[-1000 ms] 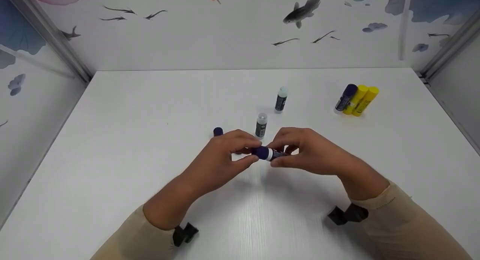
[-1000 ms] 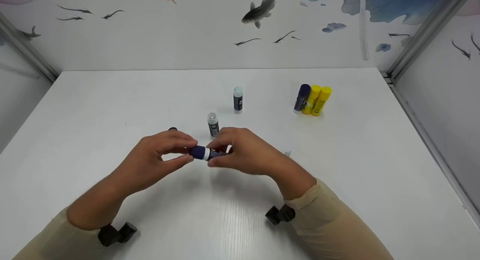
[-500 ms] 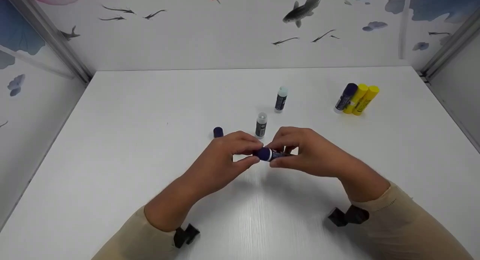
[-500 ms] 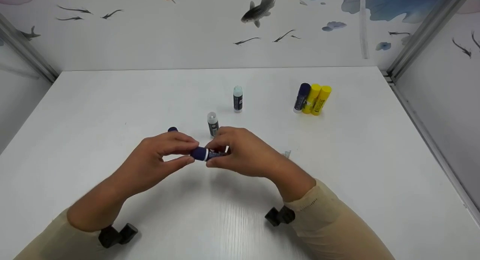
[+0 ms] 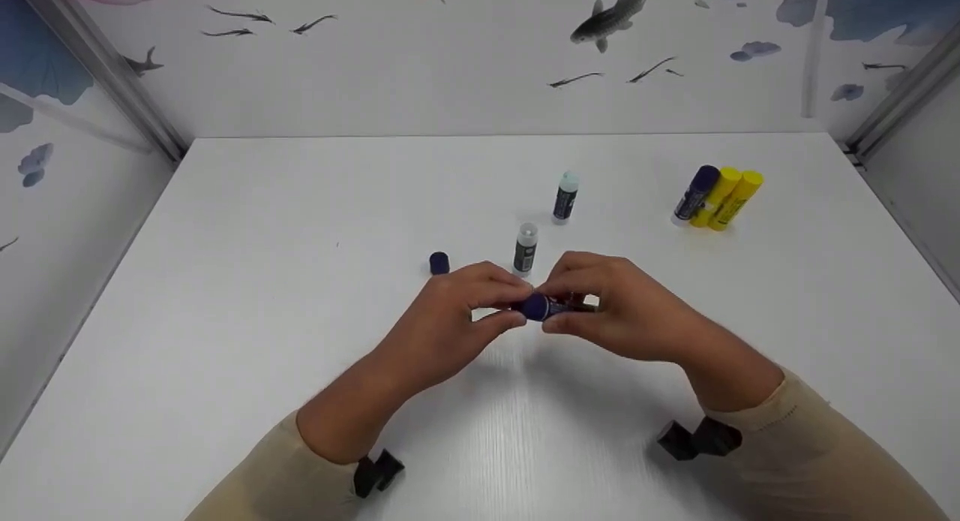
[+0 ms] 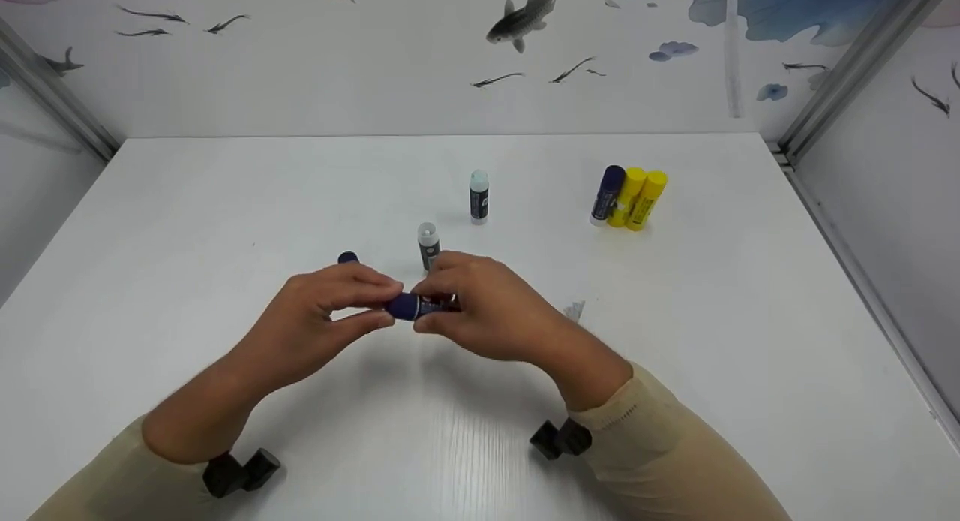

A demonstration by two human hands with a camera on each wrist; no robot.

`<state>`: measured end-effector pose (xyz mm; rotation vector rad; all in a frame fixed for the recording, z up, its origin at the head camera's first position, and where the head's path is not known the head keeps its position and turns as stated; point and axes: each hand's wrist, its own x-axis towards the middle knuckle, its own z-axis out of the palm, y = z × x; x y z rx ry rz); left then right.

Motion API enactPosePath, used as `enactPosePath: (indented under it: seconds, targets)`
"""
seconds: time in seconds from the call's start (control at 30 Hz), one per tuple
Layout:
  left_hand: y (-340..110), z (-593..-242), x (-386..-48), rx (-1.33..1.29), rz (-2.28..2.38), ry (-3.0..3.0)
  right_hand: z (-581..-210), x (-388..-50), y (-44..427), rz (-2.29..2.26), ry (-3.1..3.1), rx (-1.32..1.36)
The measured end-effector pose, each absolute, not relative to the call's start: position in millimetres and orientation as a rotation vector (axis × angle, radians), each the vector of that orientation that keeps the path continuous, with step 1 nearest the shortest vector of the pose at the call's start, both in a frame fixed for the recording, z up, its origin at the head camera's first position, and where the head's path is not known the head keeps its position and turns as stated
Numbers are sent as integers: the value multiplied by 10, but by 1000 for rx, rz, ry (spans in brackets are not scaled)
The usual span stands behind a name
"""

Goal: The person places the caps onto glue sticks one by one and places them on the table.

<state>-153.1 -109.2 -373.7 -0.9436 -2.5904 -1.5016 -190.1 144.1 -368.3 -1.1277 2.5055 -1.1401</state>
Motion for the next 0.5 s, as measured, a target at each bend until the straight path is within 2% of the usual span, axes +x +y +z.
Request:
enactPosePath:
  seconds: [0.5]
  targets:
    - [-1072, -3757, -1525, -974, -1466, -2551, -3678, -1854, 1425, -1066, 2579, -1140]
